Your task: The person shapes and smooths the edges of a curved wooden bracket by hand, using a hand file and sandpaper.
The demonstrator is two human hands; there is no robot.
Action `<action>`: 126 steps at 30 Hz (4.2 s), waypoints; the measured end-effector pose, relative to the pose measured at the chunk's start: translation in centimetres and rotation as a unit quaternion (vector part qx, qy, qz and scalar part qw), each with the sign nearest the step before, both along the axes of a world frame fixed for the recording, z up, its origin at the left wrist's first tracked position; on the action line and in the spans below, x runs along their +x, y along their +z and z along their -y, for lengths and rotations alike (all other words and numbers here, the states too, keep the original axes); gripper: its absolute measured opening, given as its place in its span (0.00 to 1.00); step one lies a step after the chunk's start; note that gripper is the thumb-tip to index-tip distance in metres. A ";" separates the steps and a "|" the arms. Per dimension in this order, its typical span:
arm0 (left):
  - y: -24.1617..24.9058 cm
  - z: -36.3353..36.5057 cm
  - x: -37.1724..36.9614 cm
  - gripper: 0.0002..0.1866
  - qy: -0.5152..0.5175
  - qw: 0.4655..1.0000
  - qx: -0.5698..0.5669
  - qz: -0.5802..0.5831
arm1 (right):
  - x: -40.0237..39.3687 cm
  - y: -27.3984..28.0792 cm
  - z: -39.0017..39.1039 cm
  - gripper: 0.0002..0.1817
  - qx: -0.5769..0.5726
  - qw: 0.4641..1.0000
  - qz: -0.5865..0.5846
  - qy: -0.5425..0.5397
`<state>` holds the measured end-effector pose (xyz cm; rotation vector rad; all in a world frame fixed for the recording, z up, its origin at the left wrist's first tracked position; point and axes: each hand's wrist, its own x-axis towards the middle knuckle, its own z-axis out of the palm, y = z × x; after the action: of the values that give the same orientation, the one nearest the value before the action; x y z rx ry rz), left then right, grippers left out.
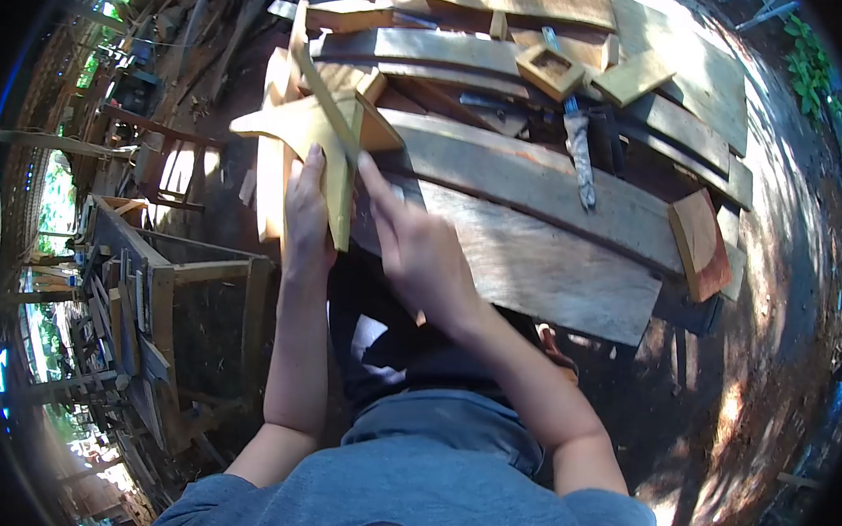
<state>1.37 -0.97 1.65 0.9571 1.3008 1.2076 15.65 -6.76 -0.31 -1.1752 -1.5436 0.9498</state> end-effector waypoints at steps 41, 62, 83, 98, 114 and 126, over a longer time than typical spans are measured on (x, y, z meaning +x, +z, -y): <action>-0.4 0.2 -1.0 0.15 -0.026 0.999 -0.018 -0.009 | -0.2 1.0 -3.7 0.30 -0.056 0.998 -0.001 -0.005; -0.7 -0.2 -0.1 0.18 0.023 0.999 0.022 0.005 | -0.5 1.4 -2.9 0.29 -0.031 0.998 0.048 0.001; -1.1 -0.4 -0.4 0.20 0.028 0.999 0.022 0.036 | -1.4 0.2 -4.8 0.28 0.063 0.998 0.001 -0.028; 1.1 -0.2 -0.9 0.18 -0.016 0.999 -0.025 0.041 | 0.8 -1.8 -9.7 0.27 -0.018 0.991 -0.131 -0.032; -0.5 -0.7 -5.2 0.18 -0.256 0.865 -0.114 0.416 | 6.2 -3.5 -3.0 0.17 -0.081 0.981 -0.116 -0.135; 5.9 4.1 -6.3 0.32 -0.266 0.961 -0.047 -0.061 | 4.1 -6.5 -0.8 0.14 -0.064 0.976 -0.085 -0.190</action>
<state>-4.89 -5.09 7.50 1.2281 1.0847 0.6747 19.78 -5.93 -6.78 -1.3815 -1.0837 0.8741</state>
